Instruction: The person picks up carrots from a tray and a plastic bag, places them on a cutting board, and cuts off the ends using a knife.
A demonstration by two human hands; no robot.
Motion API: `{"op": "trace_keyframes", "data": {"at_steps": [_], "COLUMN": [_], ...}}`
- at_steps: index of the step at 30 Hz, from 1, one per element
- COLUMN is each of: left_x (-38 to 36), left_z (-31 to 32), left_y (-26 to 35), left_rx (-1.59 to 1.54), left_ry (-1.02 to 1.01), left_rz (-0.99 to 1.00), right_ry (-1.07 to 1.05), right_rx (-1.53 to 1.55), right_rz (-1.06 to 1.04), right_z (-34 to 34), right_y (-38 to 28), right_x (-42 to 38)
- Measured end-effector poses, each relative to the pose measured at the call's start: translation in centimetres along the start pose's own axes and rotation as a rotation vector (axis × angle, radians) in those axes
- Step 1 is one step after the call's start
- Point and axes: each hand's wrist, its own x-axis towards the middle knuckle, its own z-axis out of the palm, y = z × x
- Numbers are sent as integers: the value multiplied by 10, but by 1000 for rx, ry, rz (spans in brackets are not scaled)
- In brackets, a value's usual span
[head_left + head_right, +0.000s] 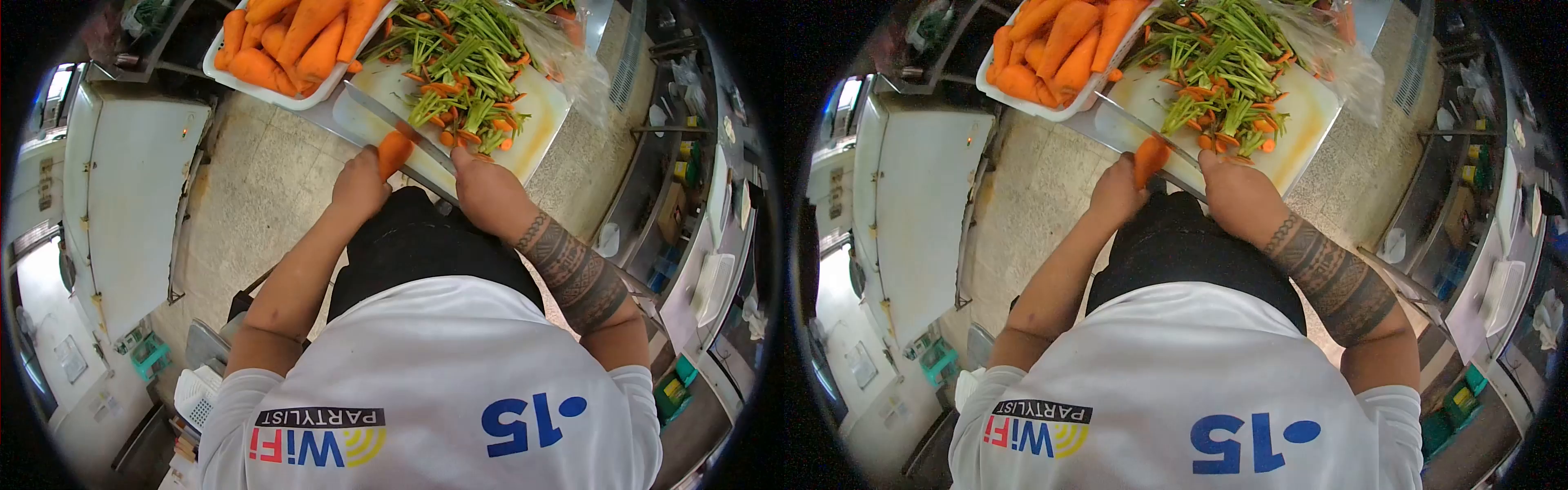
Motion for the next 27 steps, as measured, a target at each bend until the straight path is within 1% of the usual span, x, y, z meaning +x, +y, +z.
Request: {"op": "trace_keyframes", "data": {"at_steps": [4,6,7,9,12,13,15,17,18,19,22,25,26,27], "left_x": [-1,-4,-2,4,1,4,9,11,9,6,7,28,43,55], "left_z": [8,11,11,13,27,34,47,42,36,23,-40,-109,-129,-150], "left_y": [-3,-4,-6,-9,-21,-33,-56,-62,-66,-63,-51,-51,-58,-61], "left_rx": [31,56,53,49,84,27,-91,-185,-230,-296,-435,-376,-330,-299], "left_ry": [70,109,70,-4,165,194,245,287,311,299,312,461,470,512], "left_rz": [55,101,79,37,193,257,388,453,483,444,354,380,312,305], "right_ry": [-64,-19,4,-42,-83,-98,-21,76,127,181,158,167,163,159], "right_rx": [11,5,2,-8,8,23,96,133,136,140,153,161,148,134], "right_rz": [-1,-29,-42,9,84,110,142,158,151,140,259,297,305,316], "right_z": [-11,-3,3,30,30,29,38,43,44,45,43,38,38,39], "right_y": [1,1,1,-1,-5,-7,2,18,25,30,26,15,13,12], "right_x": [8,15,19,38,46,46,45,43,38,35,31,31,32,33]}}
